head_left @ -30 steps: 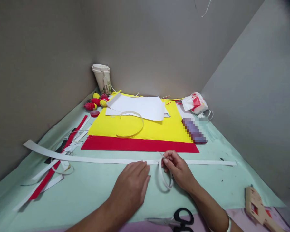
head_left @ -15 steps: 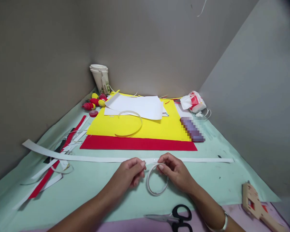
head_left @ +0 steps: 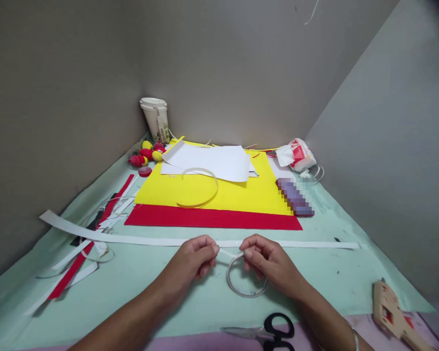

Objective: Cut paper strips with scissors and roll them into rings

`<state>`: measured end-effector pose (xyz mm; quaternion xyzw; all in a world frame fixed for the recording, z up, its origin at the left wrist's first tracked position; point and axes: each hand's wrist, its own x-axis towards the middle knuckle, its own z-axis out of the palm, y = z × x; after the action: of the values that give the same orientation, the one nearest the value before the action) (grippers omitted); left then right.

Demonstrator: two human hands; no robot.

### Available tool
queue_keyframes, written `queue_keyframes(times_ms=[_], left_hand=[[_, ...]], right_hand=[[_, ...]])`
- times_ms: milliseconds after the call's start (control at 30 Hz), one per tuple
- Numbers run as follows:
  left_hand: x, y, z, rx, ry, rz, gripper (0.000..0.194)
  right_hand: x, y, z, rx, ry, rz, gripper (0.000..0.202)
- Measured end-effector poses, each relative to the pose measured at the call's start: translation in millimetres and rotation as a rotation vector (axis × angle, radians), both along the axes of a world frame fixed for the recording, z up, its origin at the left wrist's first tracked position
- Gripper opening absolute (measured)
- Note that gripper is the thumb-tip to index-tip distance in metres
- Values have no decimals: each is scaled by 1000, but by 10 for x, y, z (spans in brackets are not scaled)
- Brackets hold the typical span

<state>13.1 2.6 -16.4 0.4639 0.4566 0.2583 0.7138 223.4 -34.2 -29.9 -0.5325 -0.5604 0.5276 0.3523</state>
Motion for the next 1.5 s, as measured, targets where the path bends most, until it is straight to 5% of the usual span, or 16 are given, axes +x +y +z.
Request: queue_keyframes(times_ms=[200,367,733,1500], left_hand=[[-146,70,147,282,219,-101,21],[-184,93,161,355,333,-110,24],[-133,128,-86,493,663,-13,23],[-59,214,-136,536,941,-65,18]], right_hand=[[25,-54,315,34,-306,-10,20],[38,18,405,36,-421,35,19],[143,407,204,-91,-426,151,27],[-4,494,29,-40,-691,77,26]])
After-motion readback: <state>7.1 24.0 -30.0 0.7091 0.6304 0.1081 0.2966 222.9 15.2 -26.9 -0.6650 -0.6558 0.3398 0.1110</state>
